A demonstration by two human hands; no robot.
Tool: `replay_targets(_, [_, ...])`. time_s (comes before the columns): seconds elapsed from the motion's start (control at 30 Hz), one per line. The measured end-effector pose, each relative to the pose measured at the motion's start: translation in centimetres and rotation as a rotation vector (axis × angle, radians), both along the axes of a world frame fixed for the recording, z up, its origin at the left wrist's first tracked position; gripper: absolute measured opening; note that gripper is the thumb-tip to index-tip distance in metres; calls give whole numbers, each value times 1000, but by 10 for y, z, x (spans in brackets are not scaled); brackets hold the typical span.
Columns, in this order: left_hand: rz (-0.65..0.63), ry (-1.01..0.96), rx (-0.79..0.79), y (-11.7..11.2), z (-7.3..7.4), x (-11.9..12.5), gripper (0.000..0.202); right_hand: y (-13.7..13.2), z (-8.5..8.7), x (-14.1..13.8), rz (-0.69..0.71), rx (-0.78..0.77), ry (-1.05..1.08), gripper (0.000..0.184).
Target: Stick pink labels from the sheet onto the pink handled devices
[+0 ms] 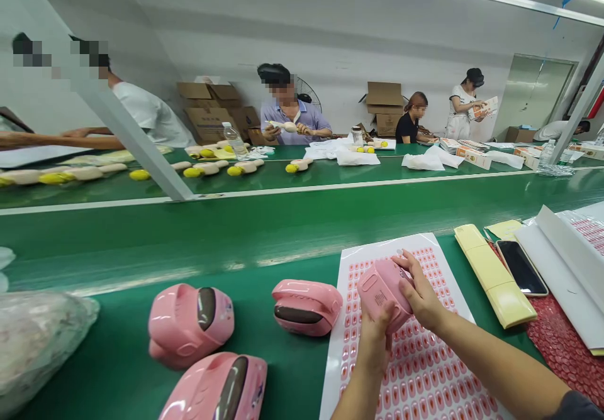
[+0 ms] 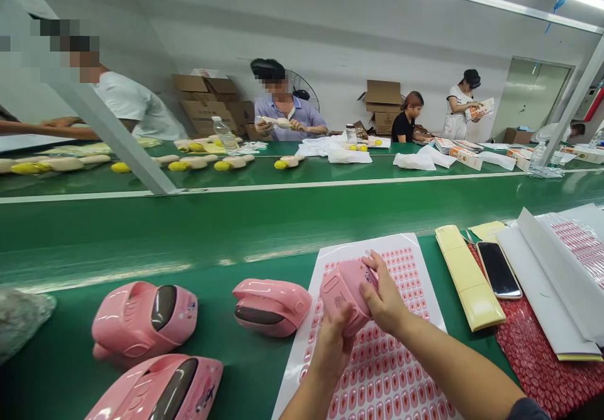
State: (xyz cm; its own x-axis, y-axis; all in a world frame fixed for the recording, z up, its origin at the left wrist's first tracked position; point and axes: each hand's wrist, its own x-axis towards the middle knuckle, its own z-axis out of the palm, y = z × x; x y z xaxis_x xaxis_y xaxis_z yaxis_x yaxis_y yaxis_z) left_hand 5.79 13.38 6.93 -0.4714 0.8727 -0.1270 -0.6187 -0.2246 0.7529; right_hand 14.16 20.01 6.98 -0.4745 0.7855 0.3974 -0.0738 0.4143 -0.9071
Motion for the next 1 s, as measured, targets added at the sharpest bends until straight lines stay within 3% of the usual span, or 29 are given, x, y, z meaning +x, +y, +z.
replay_targets(0.1, [44, 17, -9, 0, 2, -3, 75, -1, -4, 2, 19, 58, 23, 67])
replay_targets(0.23, [91, -121, -70, 4, 8, -6, 67, -7, -9, 1, -6, 123, -4, 61])
replay_targets(0.37, [7, -202, -107, 6, -2, -12, 59, -3, -5, 0, 25, 164, -80, 65])
replay_targets(0.47, [-127, -249, -106, 6, -22, -22, 64, 30, 11, 11, -83, 219, -237, 60])
replay_targets(0.57, [-205, -337, -121, 7, -34, -31, 55, 88, 30, 43, -443, 126, -425, 24])
replay_targets(0.63, [-207, -371, -71, 7, -32, -33, 49, 128, 36, 70, -582, 65, -484, 17])
replay_targets(0.73, [-130, -364, -32, 8, -21, -28, 46, 170, 29, 102, -693, -20, -624, 22])
replay_targets(0.83, [-29, -334, -61, 9, -21, -22, 47, 185, 13, 113, -736, -59, -749, 28])
replay_targets(1.0, [-190, -314, -9, 5, -44, -27, 58, 189, -3, 110, -789, -18, -897, 27])
